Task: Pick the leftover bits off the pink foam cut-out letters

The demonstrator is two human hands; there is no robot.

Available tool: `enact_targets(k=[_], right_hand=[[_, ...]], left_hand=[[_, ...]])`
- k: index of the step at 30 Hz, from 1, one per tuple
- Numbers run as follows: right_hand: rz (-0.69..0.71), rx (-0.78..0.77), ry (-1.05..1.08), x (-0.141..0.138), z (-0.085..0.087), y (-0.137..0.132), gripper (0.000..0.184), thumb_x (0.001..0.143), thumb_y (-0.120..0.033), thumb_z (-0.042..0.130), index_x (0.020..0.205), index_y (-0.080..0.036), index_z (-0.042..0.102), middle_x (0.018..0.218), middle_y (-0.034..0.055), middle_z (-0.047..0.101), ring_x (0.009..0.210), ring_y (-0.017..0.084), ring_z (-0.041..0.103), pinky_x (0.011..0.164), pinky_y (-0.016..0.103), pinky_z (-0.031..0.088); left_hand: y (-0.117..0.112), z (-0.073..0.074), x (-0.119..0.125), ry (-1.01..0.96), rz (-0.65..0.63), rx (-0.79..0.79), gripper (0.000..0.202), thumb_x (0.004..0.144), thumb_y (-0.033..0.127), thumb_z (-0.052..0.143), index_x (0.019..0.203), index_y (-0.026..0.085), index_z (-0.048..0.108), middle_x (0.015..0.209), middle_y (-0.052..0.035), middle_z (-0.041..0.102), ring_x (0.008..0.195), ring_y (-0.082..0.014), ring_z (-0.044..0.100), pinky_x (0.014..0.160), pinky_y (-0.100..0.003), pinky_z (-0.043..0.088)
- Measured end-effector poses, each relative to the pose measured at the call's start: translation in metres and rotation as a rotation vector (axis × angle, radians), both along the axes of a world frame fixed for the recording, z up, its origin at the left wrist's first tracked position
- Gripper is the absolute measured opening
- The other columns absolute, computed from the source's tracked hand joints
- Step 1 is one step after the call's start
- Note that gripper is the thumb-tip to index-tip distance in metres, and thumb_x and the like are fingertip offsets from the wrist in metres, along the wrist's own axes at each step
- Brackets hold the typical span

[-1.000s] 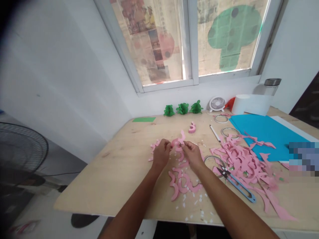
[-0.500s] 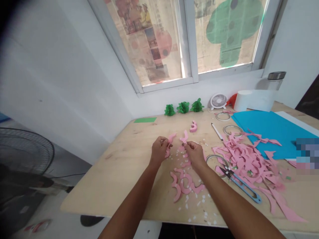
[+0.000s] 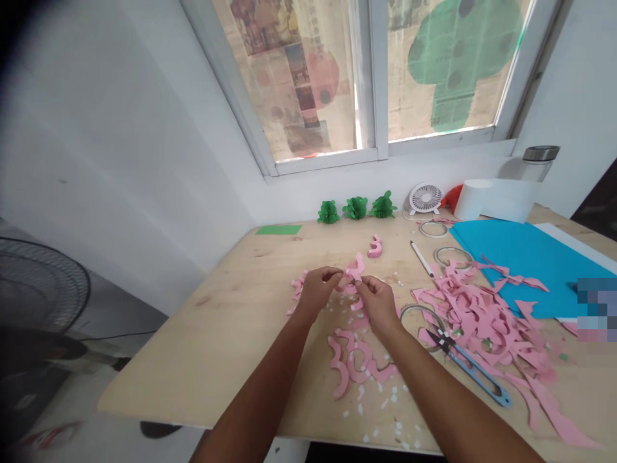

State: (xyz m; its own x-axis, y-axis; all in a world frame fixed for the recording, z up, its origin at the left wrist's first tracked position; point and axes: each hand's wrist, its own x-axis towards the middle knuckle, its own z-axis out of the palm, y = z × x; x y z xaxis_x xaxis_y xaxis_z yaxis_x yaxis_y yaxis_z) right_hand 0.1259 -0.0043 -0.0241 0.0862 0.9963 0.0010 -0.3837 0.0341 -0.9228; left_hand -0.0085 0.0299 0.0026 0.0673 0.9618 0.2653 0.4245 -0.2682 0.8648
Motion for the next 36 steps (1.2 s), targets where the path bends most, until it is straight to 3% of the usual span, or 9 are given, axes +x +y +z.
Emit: enact_targets(k=[5,10,15,18,21,26,30,36], right_hand=[[0.000,0.026,-0.027,-0.001,-0.007,0.002,0.024,0.068,-0.038,0.069,0.079,-0.017,0.068,0.061,-0.0006,0.064,0.052,0.013,0.053,0.050,0.025,0.039],[0.009,0.023,-0.046,-0.001,-0.009,0.003,0.023,0.068,-0.036,0.069,0.081,-0.017,0.068,0.063,0.0004,0.064,0.055,0.015,0.055,0.055,0.026,0.042],[0.030,0.016,-0.030,0.000,-0.005,0.001,0.027,0.067,-0.037,0.070,0.084,-0.017,0.068,0.066,0.0019,0.066,0.056,0.016,0.056,0.055,0.027,0.043],[0.041,0.011,-0.027,0.001,-0.002,0.000,0.026,0.067,-0.037,0.070,0.083,-0.017,0.068,0.064,0.0012,0.065,0.054,0.015,0.055,0.053,0.026,0.042],[0.038,0.016,-0.026,0.001,-0.001,0.000,0.023,0.067,-0.036,0.070,0.079,-0.017,0.067,0.062,0.0004,0.064,0.054,0.014,0.054,0.053,0.025,0.041],[0.047,0.026,-0.066,-0.001,-0.002,0.000,0.028,0.067,-0.041,0.069,0.082,-0.018,0.066,0.068,0.0027,0.066,0.056,0.016,0.056,0.054,0.028,0.043],[0.053,0.024,-0.114,-0.002,-0.002,0.000,0.031,0.066,-0.044,0.068,0.082,-0.017,0.067,0.068,0.0034,0.066,0.059,0.018,0.058,0.057,0.029,0.045],[0.102,0.012,-0.115,-0.002,-0.001,-0.002,0.025,0.068,-0.039,0.068,0.079,-0.017,0.065,0.064,0.0017,0.063,0.058,0.016,0.055,0.056,0.028,0.044]], left_hand=[[-0.001,-0.012,-0.004,0.139,0.111,-0.007,0.006,0.067,0.018,0.055,0.063,0.016,0.059,0.059,0.0009,0.059,0.059,-0.0126,0.054,0.056,-0.023,0.039],[-0.008,-0.012,-0.005,0.408,0.148,0.080,0.012,0.072,0.015,0.052,0.078,0.019,0.062,0.075,-0.0019,0.063,0.073,-0.0147,0.055,0.067,-0.026,0.040],[-0.013,-0.009,0.001,0.532,0.107,0.116,0.017,0.077,0.026,0.054,0.064,0.018,0.062,0.075,-0.0063,0.061,0.081,-0.0188,0.054,0.075,-0.031,0.039],[-0.012,-0.009,0.001,0.414,0.101,0.101,0.009,0.073,0.018,0.055,0.066,0.018,0.061,0.073,-0.0042,0.062,0.077,-0.0171,0.054,0.073,-0.030,0.040],[-0.009,-0.009,-0.002,0.126,0.063,0.037,0.012,0.071,0.014,0.052,0.070,0.018,0.063,0.071,-0.0023,0.064,0.070,-0.0143,0.055,0.066,-0.026,0.042],[-0.008,-0.006,-0.003,-0.408,-0.081,-0.228,0.018,0.068,0.028,0.059,0.073,0.013,0.067,0.067,-0.0046,0.065,0.052,-0.0101,0.050,0.048,-0.021,0.037],[-0.010,-0.004,-0.002,-0.526,-0.166,-0.308,0.020,0.063,0.030,0.065,0.070,0.012,0.068,0.062,-0.0035,0.064,0.044,-0.0062,0.044,0.043,-0.019,0.032],[-0.008,-0.005,-0.004,-0.576,-0.150,-0.309,0.016,0.063,0.028,0.064,0.066,0.013,0.065,0.064,-0.0034,0.065,0.048,-0.0071,0.048,0.045,-0.019,0.034]])
